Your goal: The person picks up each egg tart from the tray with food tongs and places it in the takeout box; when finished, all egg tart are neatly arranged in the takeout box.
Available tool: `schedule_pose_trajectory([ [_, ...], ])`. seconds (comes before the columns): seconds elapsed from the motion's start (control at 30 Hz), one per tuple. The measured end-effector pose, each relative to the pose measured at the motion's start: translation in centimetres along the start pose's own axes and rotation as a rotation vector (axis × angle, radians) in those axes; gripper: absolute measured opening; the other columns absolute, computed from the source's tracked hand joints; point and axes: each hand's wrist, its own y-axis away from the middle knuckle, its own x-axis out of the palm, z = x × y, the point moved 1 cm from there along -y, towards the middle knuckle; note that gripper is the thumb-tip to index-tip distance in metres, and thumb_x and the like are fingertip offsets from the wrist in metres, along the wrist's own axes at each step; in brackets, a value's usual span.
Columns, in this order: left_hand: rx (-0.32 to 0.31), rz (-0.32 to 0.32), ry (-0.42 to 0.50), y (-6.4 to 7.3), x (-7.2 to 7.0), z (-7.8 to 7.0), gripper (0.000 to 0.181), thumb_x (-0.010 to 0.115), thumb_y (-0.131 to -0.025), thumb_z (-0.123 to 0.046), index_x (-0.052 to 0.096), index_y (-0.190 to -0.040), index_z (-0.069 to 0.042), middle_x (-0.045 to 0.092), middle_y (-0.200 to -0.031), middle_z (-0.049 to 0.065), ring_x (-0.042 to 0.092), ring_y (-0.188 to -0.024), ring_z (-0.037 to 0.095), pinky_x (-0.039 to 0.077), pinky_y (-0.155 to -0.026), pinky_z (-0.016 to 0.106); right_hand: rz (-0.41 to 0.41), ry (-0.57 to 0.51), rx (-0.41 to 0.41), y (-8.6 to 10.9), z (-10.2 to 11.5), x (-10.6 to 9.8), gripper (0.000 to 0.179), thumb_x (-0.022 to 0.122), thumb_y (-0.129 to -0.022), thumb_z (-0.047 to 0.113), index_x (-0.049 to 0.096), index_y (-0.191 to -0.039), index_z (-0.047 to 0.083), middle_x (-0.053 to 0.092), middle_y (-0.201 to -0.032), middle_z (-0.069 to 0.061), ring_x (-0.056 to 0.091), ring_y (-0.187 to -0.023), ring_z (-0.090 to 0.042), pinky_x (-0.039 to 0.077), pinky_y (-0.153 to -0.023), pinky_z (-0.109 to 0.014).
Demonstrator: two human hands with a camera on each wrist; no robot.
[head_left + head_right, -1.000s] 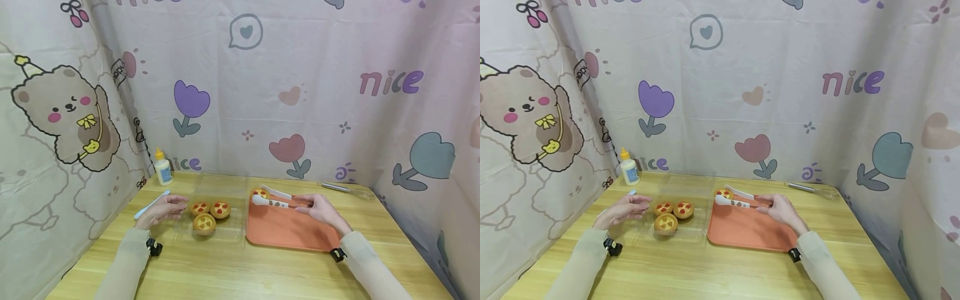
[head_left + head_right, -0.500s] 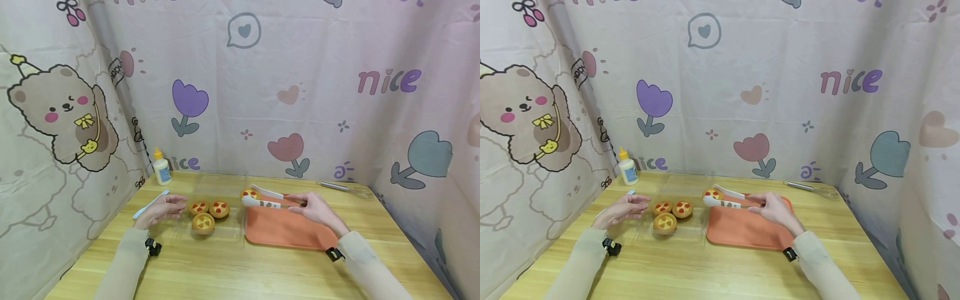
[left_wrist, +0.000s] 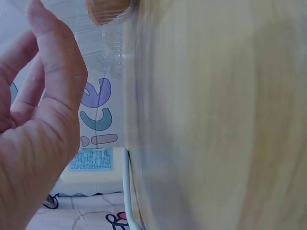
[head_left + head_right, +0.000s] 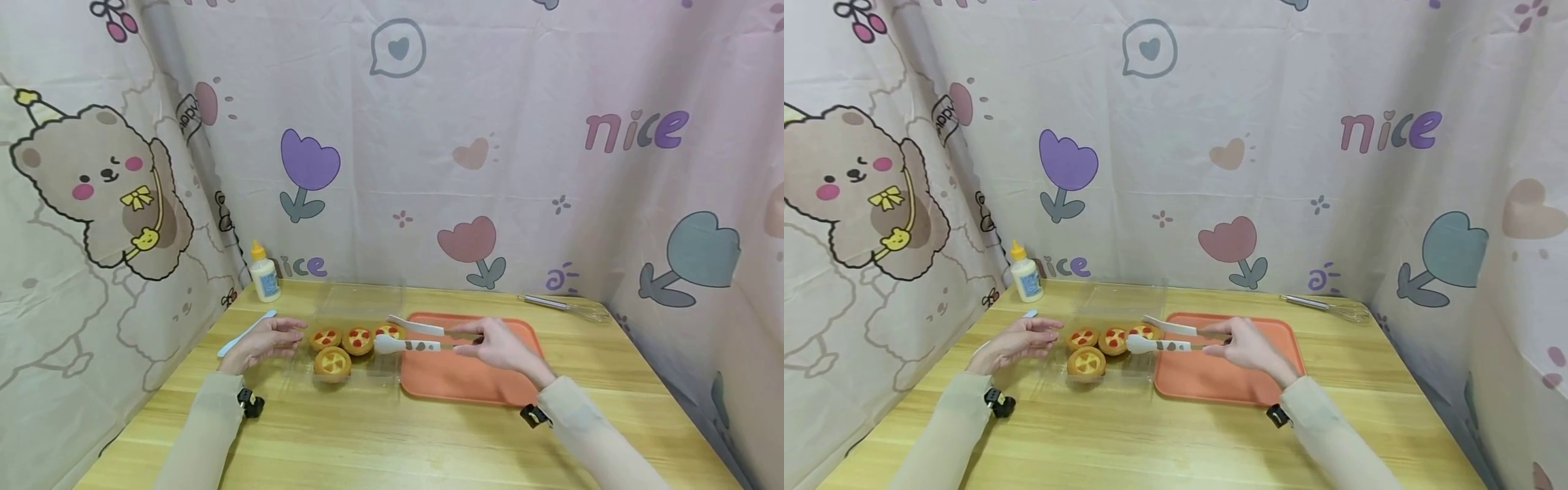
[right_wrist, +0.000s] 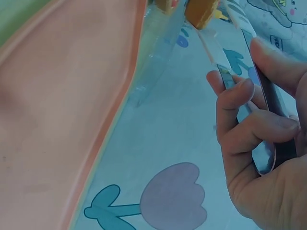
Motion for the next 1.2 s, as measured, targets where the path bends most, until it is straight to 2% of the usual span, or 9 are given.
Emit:
schedule_pose_trajectory([
  [0.17,-0.004,0.004,0.008,0.0,-0.1,-0.1,0.055,0.059,-0.098,-0.01,0.035,-0.142,0.014,0.067,-0.102,0.01,0.066,-0.083,0.012,0.061,-0.077,0.03,0.049,0.011,-0.008,-0.4,0.7,0.4,0.038,0.07,-0.091,0.034,0.068,-0.126,0.019,0.073,-0.11,-0.005,0.025,-0.044,-0.007,0.034,-0.046,-0.021],
  [0.47,-0.005,0.006,0.012,0.1,0.2,-0.1,0.053,0.058,-0.098,-0.009,0.037,-0.142,0.013,0.066,-0.101,0.01,0.066,-0.081,0.012,0.061,-0.076,0.03,0.163,-0.004,-0.048,-1.7,1.8,1.2,0.022,0.07,-0.091,0.034,0.074,-0.112,0.028,0.073,-0.112,-0.004,0.022,-0.041,-0.008,0.032,-0.044,-0.022],
  [0.6,-0.009,0.006,0.024,0.2,0.3,-0.1,0.055,0.059,-0.098,-0.01,0.036,-0.142,0.014,0.067,-0.101,0.009,0.066,-0.081,0.011,0.061,-0.076,0.029,0.2,0.008,-0.021,-2.4,2.7,1.2,0.019,0.071,-0.09,0.03,0.075,-0.108,0.034,0.064,-0.068,0.002,0.022,-0.043,-0.011,0.027,-0.043,-0.022],
  [0.7,-0.008,0.009,0.024,0.2,0.3,-0.2,0.055,0.059,-0.098,-0.01,0.035,-0.142,0.014,0.067,-0.1,0.009,0.066,-0.081,0.011,0.061,-0.075,0.029,0.223,0.033,-0.04,-2.9,3.1,1.2,0.026,0.072,-0.089,0.026,0.073,-0.112,0.038,0.051,-0.054,0.003,0.022,-0.045,-0.011,0.024,-0.044,-0.021],
  [0.83,-0.003,0.014,0.023,0.3,0.2,-0.2,0.055,0.058,-0.098,-0.009,0.035,-0.142,0.014,0.067,-0.1,0.008,0.066,-0.08,0.01,0.061,-0.076,0.029,0.237,0.102,-0.09,-3.6,3.5,0.8,0.029,0.073,-0.089,0.025,0.072,-0.117,0.031,0.074,-0.084,0.004,0.049,-0.057,-0.006,0.039,-0.052,-0.02],
  [0.93,-0.004,0.01,0.026,0.3,0.2,-0.2,0.055,0.059,-0.098,-0.01,0.036,-0.142,0.013,0.067,-0.1,0.008,0.066,-0.08,0.01,0.061,-0.076,0.029,0.231,0.168,-0.102,-4.0,3.9,0.6,0.028,0.074,-0.088,0.026,0.074,-0.115,0.024,0.073,-0.112,0.005,0.062,-0.077,-0.006,0.049,-0.067,-0.024],
  [1.0,-0.003,0.009,0.023,0.3,0.1,-0.1,0.055,0.059,-0.098,-0.01,0.036,-0.142,0.013,0.067,-0.1,0.008,0.066,-0.081,0.011,0.061,-0.076,0.03,0.23,0.204,-0.107,-4.3,4.1,0.5,0.028,0.075,-0.087,0.025,0.074,-0.114,0.021,0.072,-0.116,0.001,0.058,-0.068,-0.007,0.05,-0.067,-0.026],
  [1.13,-0.002,0.009,0.027,0.2,0.2,-0.2,0.056,0.06,-0.097,-0.011,0.036,-0.142,0.014,0.067,-0.101,0.009,0.066,-0.081,0.012,0.061,-0.076,0.03,0.229,0.245,-0.096,-4.6,4.5,0.3,0.032,0.076,-0.086,0.025,0.074,-0.116,0.015,0.072,-0.118,-0.004,0.03,-0.048,-0.009,0.041,-0.055,-0.025],
  [1.2,-0.002,0.013,0.027,0.2,0.2,-0.3,0.056,0.06,-0.097,-0.011,0.036,-0.142,0.014,0.067,-0.1,0.009,0.066,-0.081,0.012,0.061,-0.076,0.029,0.232,0.253,-0.103,-4.8,4.4,0.2,0.034,0.077,-0.086,0.025,0.073,-0.117,0.013,0.072,-0.118,-0.006,0.03,-0.048,-0.008,0.038,-0.054,-0.024],
])
